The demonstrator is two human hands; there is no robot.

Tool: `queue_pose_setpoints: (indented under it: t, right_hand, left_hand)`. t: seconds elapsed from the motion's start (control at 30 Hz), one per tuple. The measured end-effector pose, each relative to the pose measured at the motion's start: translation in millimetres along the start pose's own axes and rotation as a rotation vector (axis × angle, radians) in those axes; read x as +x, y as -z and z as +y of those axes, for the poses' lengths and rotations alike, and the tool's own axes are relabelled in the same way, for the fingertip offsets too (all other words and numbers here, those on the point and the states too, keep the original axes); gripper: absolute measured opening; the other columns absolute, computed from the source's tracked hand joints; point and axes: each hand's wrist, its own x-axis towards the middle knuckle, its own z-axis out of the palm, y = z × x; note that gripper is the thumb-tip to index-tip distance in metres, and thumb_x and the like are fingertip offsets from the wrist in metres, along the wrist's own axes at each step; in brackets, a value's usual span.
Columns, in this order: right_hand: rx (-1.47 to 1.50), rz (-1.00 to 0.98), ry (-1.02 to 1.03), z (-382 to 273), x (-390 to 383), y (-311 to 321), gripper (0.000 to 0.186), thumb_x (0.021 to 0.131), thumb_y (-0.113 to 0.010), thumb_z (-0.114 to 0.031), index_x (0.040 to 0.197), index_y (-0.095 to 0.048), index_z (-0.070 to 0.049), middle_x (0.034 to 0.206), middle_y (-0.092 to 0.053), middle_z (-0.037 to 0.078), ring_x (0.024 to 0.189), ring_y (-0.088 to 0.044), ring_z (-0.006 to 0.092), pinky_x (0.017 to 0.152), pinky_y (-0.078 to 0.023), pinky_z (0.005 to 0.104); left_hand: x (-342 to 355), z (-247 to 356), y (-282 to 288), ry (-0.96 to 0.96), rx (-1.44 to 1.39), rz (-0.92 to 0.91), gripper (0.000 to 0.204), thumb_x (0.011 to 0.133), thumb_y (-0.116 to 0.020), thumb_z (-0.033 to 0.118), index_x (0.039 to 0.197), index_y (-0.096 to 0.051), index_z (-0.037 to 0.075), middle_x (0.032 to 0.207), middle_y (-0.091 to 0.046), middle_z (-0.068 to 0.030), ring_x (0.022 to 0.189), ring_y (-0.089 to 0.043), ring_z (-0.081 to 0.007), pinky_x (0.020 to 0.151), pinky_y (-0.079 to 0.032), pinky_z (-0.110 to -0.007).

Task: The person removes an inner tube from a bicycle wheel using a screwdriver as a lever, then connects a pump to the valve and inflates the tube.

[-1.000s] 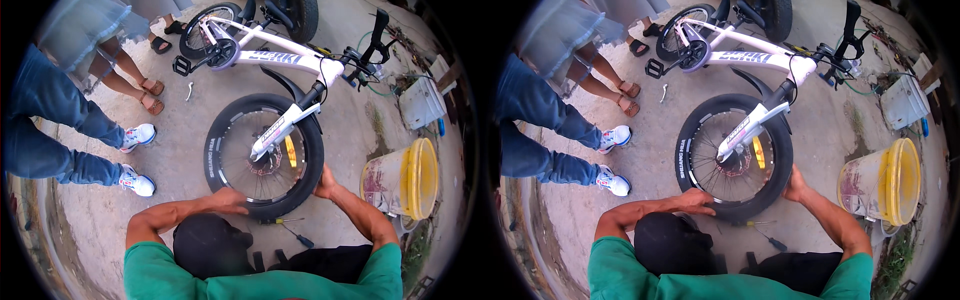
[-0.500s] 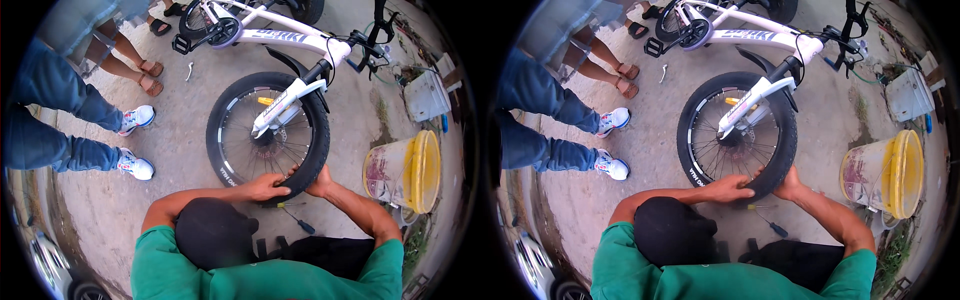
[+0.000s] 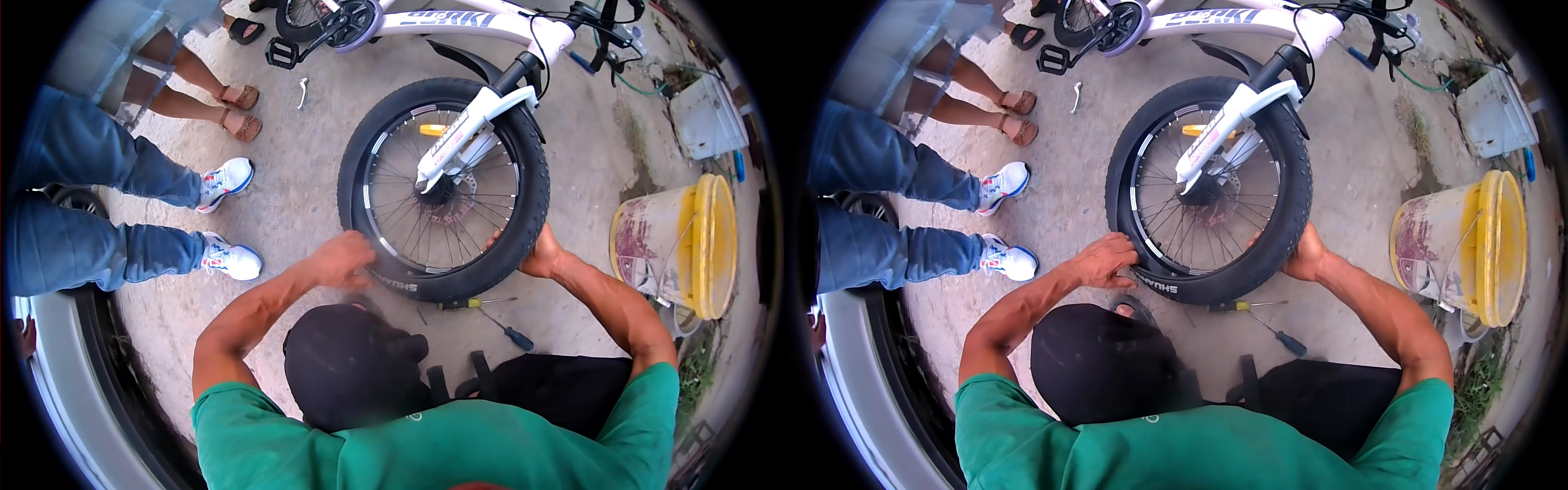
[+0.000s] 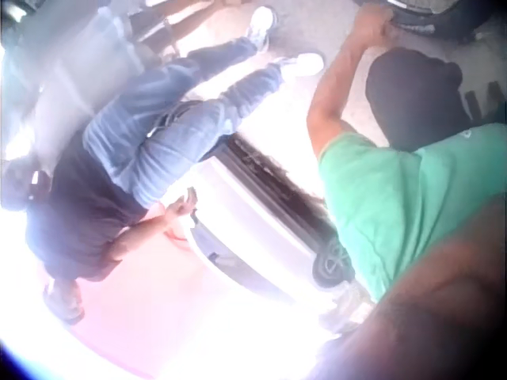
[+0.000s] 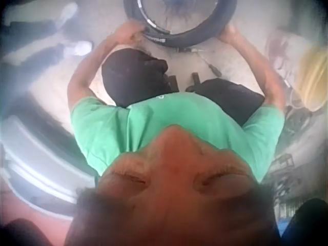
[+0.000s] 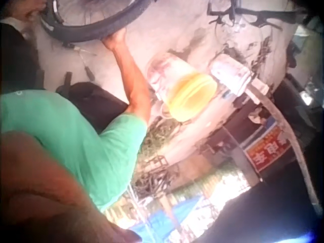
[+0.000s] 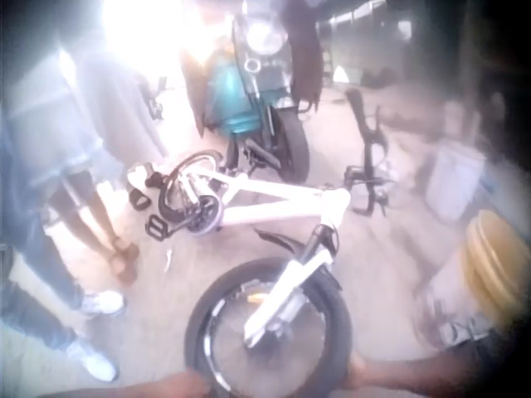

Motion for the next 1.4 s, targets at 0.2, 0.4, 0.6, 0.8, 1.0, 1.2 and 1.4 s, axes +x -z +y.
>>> queue_pose_setpoints:
  t: [0.2,0.4,0.6,0.8,1.0,1.2,1.4]
  right_hand:
    - [0.022,0.043,-0.036,-5.1,-2.5,1.7,0.055,0.102,-0.045,-0.048,0.097,-0.067,0.002,0.103,-0.070,0.018,0.105,-0.068,0.0354,0.103,-0.053,0.0490]
    - [0.074,0.103,-0.025,-1.3,8.1,13.6,0.054,0.102,-0.046,-0.048,0.101,-0.064,0.003,0.105,-0.070,0.021,0.105,-0.068,0.0377,0.101,-0.054,0.0500]
    - [-0.086,0.101,0.024,0.2,5.7,24.6,0.054,0.103,-0.041,-0.050,0.108,-0.065,-0.002,0.107,-0.073,0.022,0.095,-0.073,0.0335,0.089,-0.061,0.0452]
    - [-0.146,0.135,-0.015,1.7,8.4,30.8,0.052,0.104,-0.039,-0.053,0.106,-0.066,-0.009,0.105,-0.076,0.016,0.092,-0.075,0.0250,0.066,-0.056,0.0360]
    - [-0.071,0.186,0.016,-0.7,4.1,20.2,0.042,0.105,-0.038,-0.049,0.110,-0.065,-0.016,0.105,-0.076,0.014,0.093,-0.075,0.0259,0.069,-0.056,0.0382]
    - [-0.157,0.135,0.000,-1.7,5.8,20.6,0.042,0.105,-0.038,-0.049,0.116,-0.063,-0.017,0.104,-0.075,0.015,0.095,-0.073,0.0281,0.077,-0.059,0.0443]
    - [-0.127,0.131,-0.033,-2.5,10.9,35.7,0.050,0.104,-0.035,-0.058,0.109,-0.065,-0.017,0.101,-0.076,0.016,0.086,-0.074,0.0264,0.069,-0.059,0.0438]
  left_hand:
    - [7.8,10.5,-19.7,0.079,0.078,0.017,0.041,0.076,-0.083,0.039,0.093,-0.060,0.010,0.093,-0.057,-0.0098,0.092,-0.058,-0.0318,0.089,-0.043,-0.043]
    - [28.1,20.4,-28.4,0.137,0.158,-0.077,0.043,0.080,-0.078,0.048,0.092,-0.065,0.009,0.096,-0.062,-0.0103,0.097,-0.061,-0.0307,0.089,-0.042,-0.043]
    - [38.6,27.2,-27.8,0.231,0.178,-0.206,0.045,0.083,-0.076,0.050,0.093,-0.067,0.006,0.097,-0.066,-0.0118,0.098,-0.066,-0.0319,0.089,-0.043,-0.044]
    - [49.3,2.4,-34.9,0.376,-0.001,-0.079,0.039,0.092,-0.067,0.045,0.096,-0.070,0.006,0.094,-0.067,-0.0174,0.091,-0.066,-0.0396,0.083,-0.050,-0.049]
    - [86.9,-42.9,-63.8,0.586,0.144,-0.358,0.025,0.093,-0.055,0.024,0.103,-0.073,0.010,0.097,-0.074,-0.0205,0.091,-0.071,-0.0418,0.082,-0.057,-0.051]
    - [79.6,-41.6,-56.5,0.516,0.117,-0.318,0.024,0.095,-0.056,0.028,0.098,-0.070,0.009,0.094,-0.073,-0.0193,0.092,-0.070,-0.0418,0.080,-0.056,-0.052]
    - [89.2,-25.6,-47.3,0.545,0.085,-0.237,0.029,0.094,-0.059,0.036,0.096,-0.068,0.009,0.094,-0.072,-0.0200,0.093,-0.069,-0.0417,0.081,-0.055,-0.051]
